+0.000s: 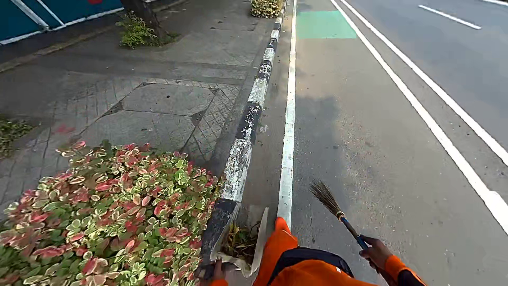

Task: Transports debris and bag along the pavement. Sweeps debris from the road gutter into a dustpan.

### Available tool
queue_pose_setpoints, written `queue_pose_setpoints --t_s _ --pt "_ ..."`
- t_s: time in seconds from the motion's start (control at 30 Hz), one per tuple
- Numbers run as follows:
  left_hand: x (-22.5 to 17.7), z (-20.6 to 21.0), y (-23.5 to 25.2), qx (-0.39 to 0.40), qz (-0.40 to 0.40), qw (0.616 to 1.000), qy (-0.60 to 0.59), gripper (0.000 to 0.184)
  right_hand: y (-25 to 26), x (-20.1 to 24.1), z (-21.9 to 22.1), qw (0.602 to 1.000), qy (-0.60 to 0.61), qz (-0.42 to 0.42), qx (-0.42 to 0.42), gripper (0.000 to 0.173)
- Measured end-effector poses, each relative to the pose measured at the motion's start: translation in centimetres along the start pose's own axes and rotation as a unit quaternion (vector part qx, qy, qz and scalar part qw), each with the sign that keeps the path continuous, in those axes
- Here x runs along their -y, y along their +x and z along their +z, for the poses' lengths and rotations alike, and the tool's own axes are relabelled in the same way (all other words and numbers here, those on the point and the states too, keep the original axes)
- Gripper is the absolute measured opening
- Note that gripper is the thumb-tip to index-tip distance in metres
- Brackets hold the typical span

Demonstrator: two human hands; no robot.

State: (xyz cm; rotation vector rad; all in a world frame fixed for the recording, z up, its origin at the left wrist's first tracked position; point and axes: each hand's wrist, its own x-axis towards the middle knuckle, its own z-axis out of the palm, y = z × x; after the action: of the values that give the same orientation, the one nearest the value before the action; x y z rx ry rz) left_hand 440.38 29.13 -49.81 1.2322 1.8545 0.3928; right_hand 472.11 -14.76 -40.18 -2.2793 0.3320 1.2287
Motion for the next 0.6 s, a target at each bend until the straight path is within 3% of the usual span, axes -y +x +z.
queue_pose_setpoints --t_s 0.1,0.27,0.43,0.6 --pt "-8.0 5.7 -0.2 -0.032 -0.029 0.999 -0.017 0.058 2.7 9.0 -3.9 0.999 -0.047 0.002 0.011 0.072" --pt "-16.5 15.8 3.1 -0.029 -0.049 0.998 0.02 0.055 10.2 25.3 -10.7 0.99 -0.133 -0.035 0.029 0.076" --pt "-22.0 28.3 6.3 -0.026 -0.072 0.997 0.007 0.055 25.4 45.7 -16.6 0.969 -0.219 -0.107 0.048 0.076" --pt "-26.7 40.9 9.9 -0.053 -0.089 0.993 0.063 0.045 44.1 66.6 -15.5 0.932 -0.318 -0.171 0.017 0.07"
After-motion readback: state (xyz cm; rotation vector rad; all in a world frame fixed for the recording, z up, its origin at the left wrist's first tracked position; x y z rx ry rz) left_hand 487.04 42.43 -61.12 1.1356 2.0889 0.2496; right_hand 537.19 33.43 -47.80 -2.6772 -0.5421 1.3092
